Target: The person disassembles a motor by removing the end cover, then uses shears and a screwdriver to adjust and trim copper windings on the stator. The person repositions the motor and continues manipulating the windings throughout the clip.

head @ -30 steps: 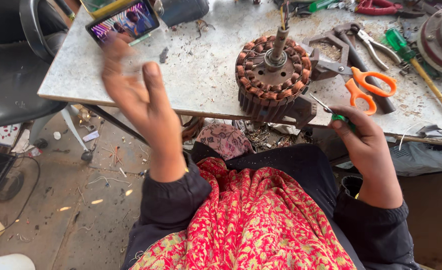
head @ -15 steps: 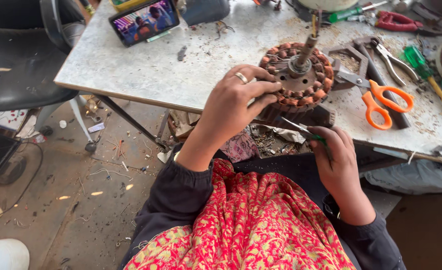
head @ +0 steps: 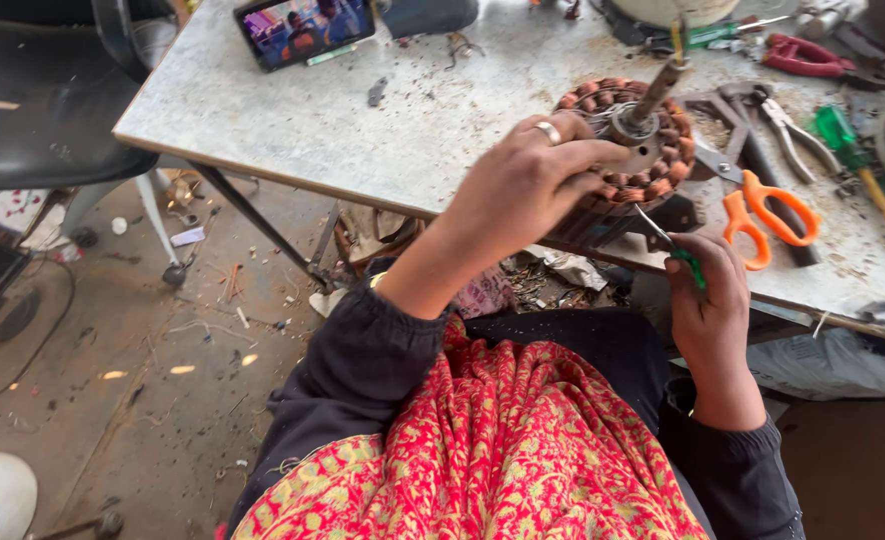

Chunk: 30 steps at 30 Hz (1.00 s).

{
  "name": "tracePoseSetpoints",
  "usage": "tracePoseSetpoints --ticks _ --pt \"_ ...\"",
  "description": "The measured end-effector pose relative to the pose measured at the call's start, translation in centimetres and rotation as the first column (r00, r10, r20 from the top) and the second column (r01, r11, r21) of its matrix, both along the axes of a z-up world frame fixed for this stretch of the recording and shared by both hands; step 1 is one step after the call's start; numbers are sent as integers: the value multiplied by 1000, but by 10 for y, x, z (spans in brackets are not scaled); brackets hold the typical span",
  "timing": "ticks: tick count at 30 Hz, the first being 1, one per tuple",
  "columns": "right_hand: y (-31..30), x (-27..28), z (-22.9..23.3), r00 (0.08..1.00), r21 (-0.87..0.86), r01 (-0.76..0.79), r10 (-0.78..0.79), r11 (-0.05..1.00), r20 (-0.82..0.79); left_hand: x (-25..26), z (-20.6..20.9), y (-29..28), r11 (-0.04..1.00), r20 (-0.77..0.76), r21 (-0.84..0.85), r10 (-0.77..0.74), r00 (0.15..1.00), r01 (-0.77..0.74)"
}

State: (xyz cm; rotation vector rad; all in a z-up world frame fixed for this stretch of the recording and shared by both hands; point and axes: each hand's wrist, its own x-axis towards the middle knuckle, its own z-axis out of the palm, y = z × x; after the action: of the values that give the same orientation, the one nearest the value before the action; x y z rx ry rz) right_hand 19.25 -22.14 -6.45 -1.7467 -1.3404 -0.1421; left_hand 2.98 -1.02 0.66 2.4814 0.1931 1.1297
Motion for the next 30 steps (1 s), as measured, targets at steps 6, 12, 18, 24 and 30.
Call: tracePoseSetpoints --ticks 6,12,18,24,30 --pt "-17 -19 52 995 -74 1 6 997 98 -10 -4 9 998 -9 57 -27 1000 28" --pt "-11 -20 102 959 -252 21 52 967 280 -19 -4 1 998 53 -51 -46 998 49" --pt "-5 -17 126 914 -342 69 78 937 399 -20 -9 -1 997 84 -61 -42 996 48" --pt "6 -22 117 965 -345 -4 94 939 243 -17 -13 1 995 88 -92 -23 996 31" --pt "9 -30 92 992 -180 -84 100 980 81 -18 -13 -1 993 118 -116 -2 993 16"
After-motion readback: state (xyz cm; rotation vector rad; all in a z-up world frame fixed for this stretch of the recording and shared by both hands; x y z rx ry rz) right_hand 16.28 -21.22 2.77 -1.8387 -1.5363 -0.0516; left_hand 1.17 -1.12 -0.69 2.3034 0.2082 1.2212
